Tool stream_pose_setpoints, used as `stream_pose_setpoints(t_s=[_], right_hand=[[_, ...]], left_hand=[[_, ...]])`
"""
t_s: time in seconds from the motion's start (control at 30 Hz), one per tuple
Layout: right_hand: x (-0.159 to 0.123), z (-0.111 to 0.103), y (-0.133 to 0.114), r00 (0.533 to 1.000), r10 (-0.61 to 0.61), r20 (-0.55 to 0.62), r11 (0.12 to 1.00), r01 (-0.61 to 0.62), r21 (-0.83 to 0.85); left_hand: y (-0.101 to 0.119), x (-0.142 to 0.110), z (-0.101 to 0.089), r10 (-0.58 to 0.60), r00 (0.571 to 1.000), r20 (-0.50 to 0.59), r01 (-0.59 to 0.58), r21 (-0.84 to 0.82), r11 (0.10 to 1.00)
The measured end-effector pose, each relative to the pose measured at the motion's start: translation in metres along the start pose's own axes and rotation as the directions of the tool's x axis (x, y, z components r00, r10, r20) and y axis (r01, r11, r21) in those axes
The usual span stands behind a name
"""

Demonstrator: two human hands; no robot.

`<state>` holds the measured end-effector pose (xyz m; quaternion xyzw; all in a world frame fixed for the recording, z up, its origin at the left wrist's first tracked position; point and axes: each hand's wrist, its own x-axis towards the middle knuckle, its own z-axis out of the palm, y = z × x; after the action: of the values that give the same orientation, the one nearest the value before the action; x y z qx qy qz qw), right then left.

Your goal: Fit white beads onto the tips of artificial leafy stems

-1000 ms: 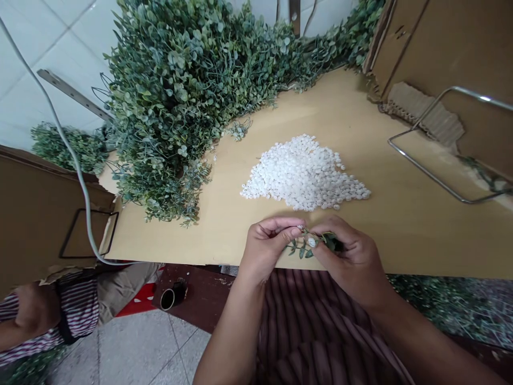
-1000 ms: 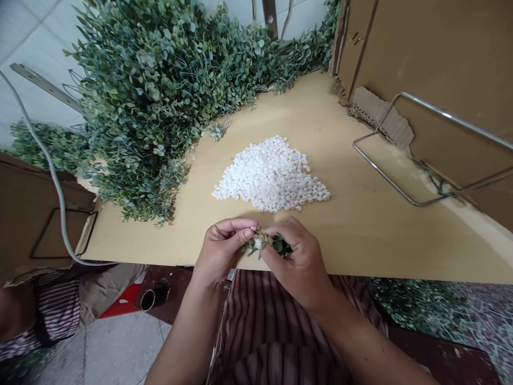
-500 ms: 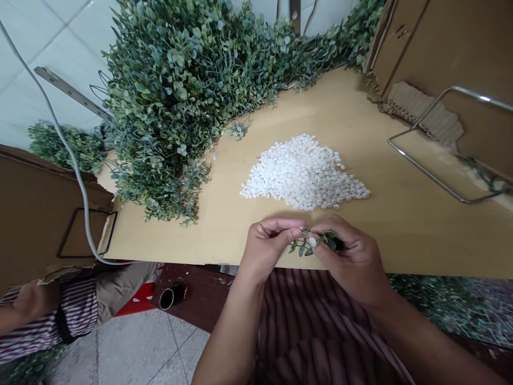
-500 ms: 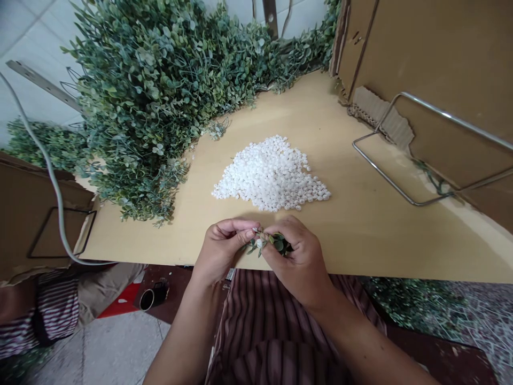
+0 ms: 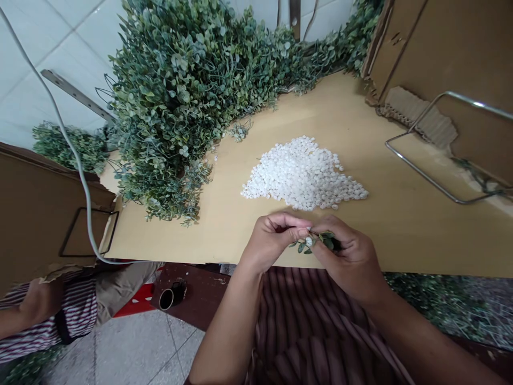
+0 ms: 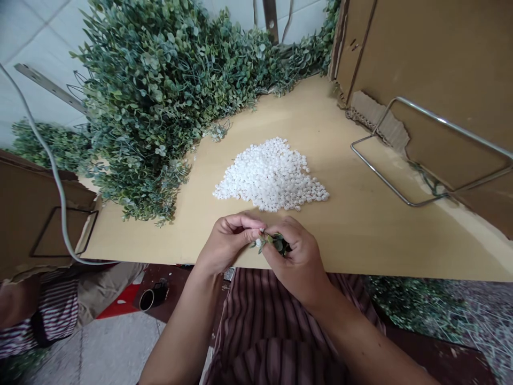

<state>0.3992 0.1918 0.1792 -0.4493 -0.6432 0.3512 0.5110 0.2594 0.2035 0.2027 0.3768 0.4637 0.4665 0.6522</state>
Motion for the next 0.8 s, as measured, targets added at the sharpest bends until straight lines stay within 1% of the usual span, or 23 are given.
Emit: stream_pose_setpoints(t_s=[0.07, 0.13, 0.2, 0.43, 0.53, 0.67, 0.8], right_hand=[[0.0003, -0.0006, 0.0004, 0.999, 0.05, 0.001, 0.997, -0.049, 0.059], [0.0012, -0.0012, 0.0001, 0.994, 0.109, 0.009, 0.988, -0.109, 0.111], [0.0023, -0.0015, -0.0006, 0.991, 0.136, 0.022, 0.982, -0.137, 0.131], [0.003, 0.0, -0.0012, 0.995, 0.103, -0.018, 0.991, -0.1, 0.094], [0.0022, -0.0004, -0.001, 0.996, 0.091, 0.001, 0.993, -0.091, 0.069], [0.0025, -0.0016, -0.001, 0.994, 0.102, 0.027, 0.994, -0.103, 0.034], [0.0037, -0.0015, -0.0012, 0.993, 0.113, 0.027, 0.993, -0.114, 0.038]], left_hand=[[-0.0013, 0.0012, 0.0003, 0.009, 1.0, 0.017, -0.009, -0.027, 1.0], [-0.0038, 0.0014, -0.0007, 0.025, 1.0, 0.007, -0.024, -0.05, 0.998], [-0.006, 0.001, -0.0025, 0.035, 0.999, -0.01, -0.035, -0.056, 0.998], [-0.0071, -0.0004, -0.0053, 0.034, 0.999, -0.041, -0.036, -0.039, 0.999], [-0.0053, -0.0001, -0.0043, 0.019, 0.999, -0.046, -0.02, -0.024, 1.0], [-0.0029, 0.0005, -0.0049, -0.012, 0.999, -0.034, 0.012, -0.006, 1.0], [-0.0039, 0.0006, -0.0075, -0.005, 1.0, -0.004, 0.005, 0.002, 1.0]])
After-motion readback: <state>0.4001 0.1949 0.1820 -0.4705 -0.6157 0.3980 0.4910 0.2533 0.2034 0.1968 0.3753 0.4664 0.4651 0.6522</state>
